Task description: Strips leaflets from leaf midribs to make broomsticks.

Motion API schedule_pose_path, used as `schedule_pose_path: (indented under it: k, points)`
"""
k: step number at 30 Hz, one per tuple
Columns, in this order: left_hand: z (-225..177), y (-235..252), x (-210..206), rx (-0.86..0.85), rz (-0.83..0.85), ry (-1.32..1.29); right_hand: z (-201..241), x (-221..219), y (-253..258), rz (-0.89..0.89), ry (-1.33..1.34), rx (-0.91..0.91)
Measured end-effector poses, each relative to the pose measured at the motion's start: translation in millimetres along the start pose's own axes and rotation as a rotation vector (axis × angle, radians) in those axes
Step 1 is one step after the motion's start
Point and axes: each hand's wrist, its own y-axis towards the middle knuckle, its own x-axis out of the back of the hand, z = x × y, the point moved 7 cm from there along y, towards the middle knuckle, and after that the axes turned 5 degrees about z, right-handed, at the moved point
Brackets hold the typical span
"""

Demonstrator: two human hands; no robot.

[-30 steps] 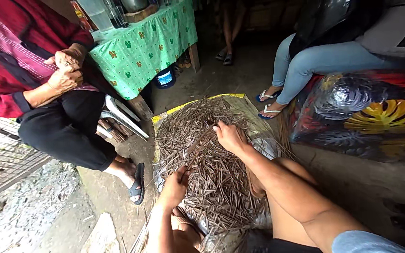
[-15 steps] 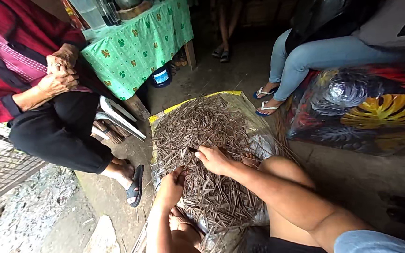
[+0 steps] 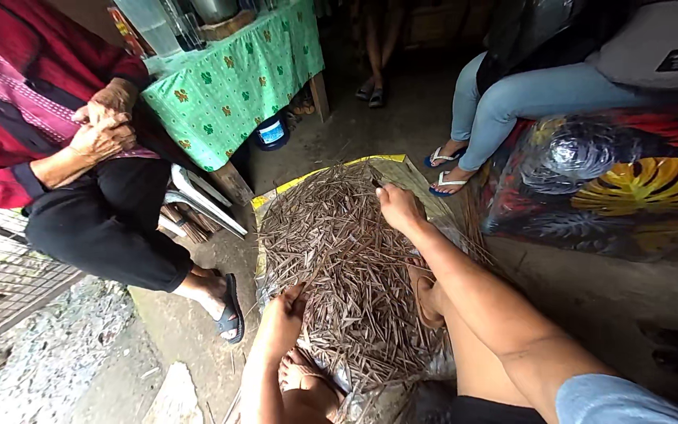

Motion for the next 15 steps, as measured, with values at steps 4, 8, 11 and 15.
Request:
schedule_pose_path:
  k: [4, 8, 11, 15]
  points:
    - [6, 4, -4, 0.016, 0.041, -0.077, 25, -24, -33, 0.106, 0.270, 0.193]
    - [5, 7, -10, 0.064, 0.116, -0.206, 53, -82, -77, 0.393, 0.233, 0.349]
    - [6, 6, -11, 0.089, 0.141, -0.310, 59, -90, -85, 0.367, 0.153, 0.406]
    - [5, 2, -10, 0.075, 0.164, -0.350, 46, -71, -60, 0.218, 0.203, 0.312]
